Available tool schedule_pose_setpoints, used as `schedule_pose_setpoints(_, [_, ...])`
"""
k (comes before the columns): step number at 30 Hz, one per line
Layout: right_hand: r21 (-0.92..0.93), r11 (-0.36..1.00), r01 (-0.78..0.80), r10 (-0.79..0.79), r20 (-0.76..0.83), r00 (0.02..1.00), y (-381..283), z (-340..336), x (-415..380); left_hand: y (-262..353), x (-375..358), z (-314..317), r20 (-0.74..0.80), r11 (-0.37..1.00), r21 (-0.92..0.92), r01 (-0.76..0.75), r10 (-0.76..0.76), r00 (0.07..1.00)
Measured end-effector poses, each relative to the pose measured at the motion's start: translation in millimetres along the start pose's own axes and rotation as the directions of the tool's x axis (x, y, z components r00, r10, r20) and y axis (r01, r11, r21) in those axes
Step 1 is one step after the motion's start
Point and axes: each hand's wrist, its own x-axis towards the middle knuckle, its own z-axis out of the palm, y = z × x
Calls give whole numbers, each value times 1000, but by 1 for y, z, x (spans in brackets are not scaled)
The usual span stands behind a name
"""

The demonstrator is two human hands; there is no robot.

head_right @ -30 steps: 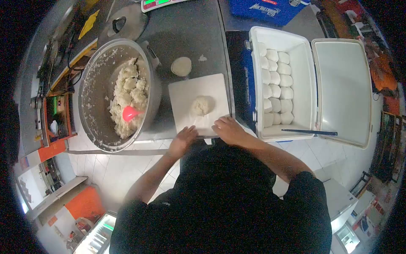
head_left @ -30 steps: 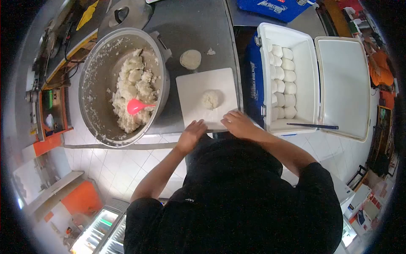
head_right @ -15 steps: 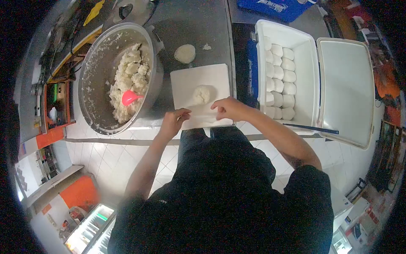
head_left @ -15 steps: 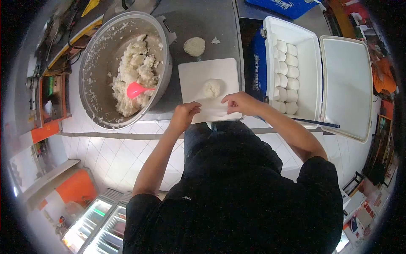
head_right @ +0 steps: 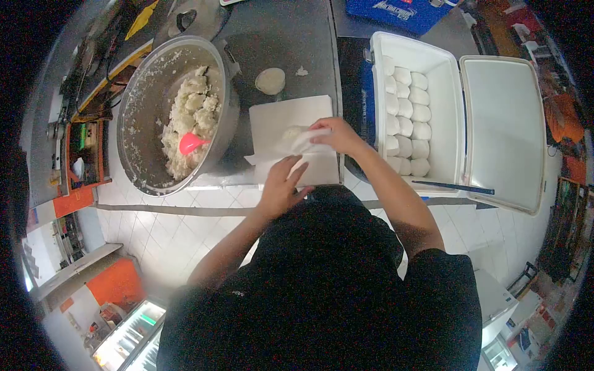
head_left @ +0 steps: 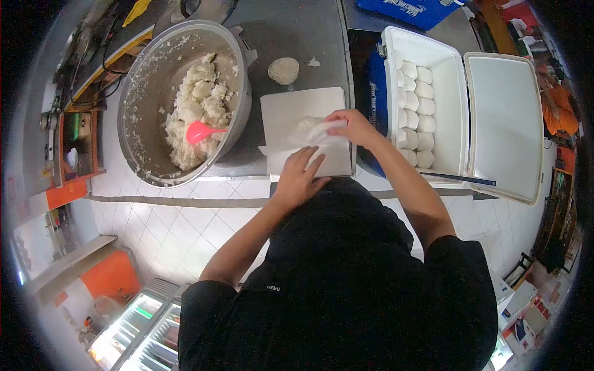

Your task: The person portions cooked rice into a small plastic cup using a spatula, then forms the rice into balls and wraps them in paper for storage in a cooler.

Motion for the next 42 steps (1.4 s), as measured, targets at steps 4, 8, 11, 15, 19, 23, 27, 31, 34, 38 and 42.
schedule_pose_setpoints(4, [165,961,-222,266,-326,907,19,22,-14,1,12,15,142,990,124,64,-81,987])
schedule_pose_setpoints(8, [24,903,-429,429,-128,894,26,18,-56,-4,17,19,90,967,220,132,-155,984])
schedule_pose_setpoints(11, [191,870,-454,473,-68,878,0,12,-52,-15,21,28,43,981,94,172,-176,983])
schedule_pose_setpoints(15, [-173,906,-386,284,-429,857,4,-16,42,-23,25,31,57,992,79,97,-102,993])
schedule_pose_setpoints(19, [-537,839,92,-140,-50,989,24,-42,119,-21,30,32,79,984,139,112,-123,989])
schedule_pose_setpoints(23, [-880,384,280,427,438,791,-41,-25,114,-15,32,32,13,963,211,169,-176,984])
schedule_pose_setpoints(27, [-860,443,255,-185,190,964,-57,12,64,-14,43,26,-4,944,294,151,-157,988])
schedule_pose_setpoints(31, [-814,374,445,-562,183,806,-27,43,22,-26,52,45,161,876,433,211,-306,939])
schedule_pose_setpoints(34, [-823,326,466,-582,214,785,-15,55,-1,-33,52,60,265,853,477,210,-368,892])
schedule_pose_setpoints(38, [-848,402,346,-507,108,855,-8,55,-9,-24,51,29,263,904,382,193,-307,915])
schedule_pose_setpoints(42, [-838,516,176,-412,-62,909,-33,64,-31,-48,28,-3,-22,973,210,-94,100,995])
